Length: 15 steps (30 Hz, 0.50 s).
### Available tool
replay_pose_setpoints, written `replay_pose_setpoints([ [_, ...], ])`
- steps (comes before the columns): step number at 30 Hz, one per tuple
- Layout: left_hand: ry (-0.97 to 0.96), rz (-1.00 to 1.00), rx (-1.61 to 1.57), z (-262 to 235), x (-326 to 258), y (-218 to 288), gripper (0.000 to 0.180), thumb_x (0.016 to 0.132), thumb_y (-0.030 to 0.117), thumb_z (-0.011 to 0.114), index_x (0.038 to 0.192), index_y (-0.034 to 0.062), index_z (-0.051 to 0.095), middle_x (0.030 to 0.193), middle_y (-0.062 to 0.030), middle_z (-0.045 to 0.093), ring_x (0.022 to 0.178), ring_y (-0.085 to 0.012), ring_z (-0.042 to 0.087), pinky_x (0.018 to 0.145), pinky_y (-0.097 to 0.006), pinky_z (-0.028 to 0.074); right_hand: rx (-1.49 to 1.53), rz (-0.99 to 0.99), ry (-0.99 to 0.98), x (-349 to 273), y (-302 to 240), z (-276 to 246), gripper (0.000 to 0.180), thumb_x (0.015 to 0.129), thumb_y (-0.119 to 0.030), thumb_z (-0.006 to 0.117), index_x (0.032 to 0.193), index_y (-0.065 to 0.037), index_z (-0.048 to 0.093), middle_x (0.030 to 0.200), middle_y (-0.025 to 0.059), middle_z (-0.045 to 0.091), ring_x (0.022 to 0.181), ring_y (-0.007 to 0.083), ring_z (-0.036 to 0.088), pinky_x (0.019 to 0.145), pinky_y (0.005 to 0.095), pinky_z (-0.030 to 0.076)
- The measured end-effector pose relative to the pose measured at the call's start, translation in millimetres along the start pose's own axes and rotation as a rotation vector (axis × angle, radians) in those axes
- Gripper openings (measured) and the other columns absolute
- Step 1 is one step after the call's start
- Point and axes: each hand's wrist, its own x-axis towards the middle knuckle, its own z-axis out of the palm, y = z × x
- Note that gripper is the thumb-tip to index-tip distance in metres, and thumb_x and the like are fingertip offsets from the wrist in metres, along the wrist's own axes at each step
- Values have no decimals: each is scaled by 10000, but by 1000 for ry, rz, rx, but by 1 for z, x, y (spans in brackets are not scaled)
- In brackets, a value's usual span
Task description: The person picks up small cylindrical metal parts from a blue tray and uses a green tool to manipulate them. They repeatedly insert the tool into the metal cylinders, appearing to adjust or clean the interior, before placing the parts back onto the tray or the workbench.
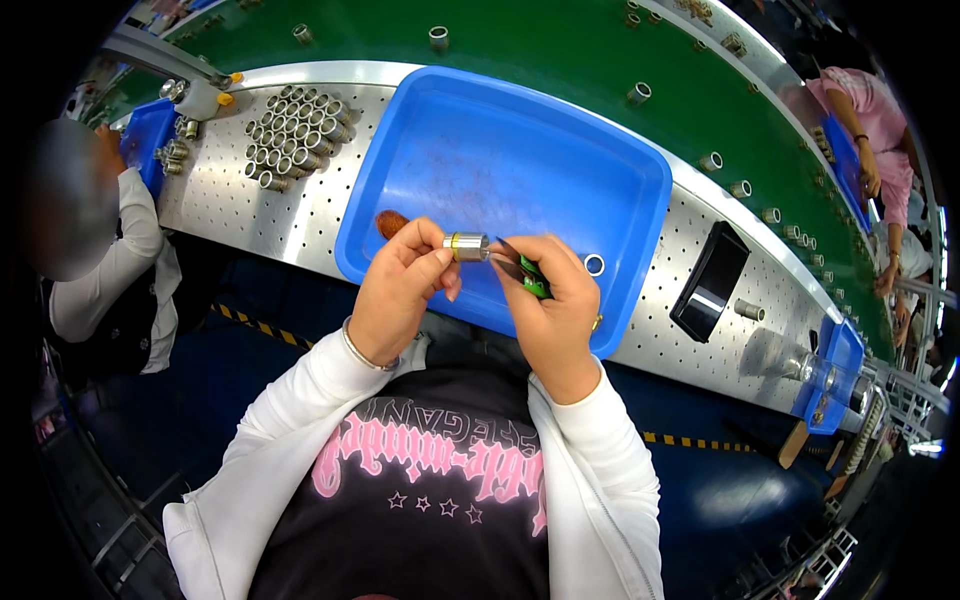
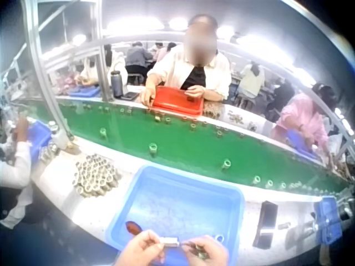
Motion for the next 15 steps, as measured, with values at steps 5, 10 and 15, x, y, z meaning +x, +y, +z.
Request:
replay_pose_setpoints([
  [5,-50,-28,-44,1,0,6,71,899,99,527,910,33,505,766,-30,553,701,-99,545,665,-230,455,117,132,-14,0,5,4,154,760,8,663,904,16,607,726,21,533,625,62,448,539,203,348],
  [10,-31,-30,-2,3,0,14,183,886,123,556,1037,30,515,834,-29,562,739,-102,555,694,-243,466,184,233,-28,5,-6,-5,87,795,-18,644,861,22,604,699,-33,492,604,35,400,514,203,310],
  [15,-209,-176,-103,-4,2,21,384,923,195,506,1257,12,454,1035,-64,572,885,-130,568,797,-258,470,285,271,-171,13,-6,-9,101,826,-66,628,897,3,608,688,-44,496,604,18,385,521,182,285],
])
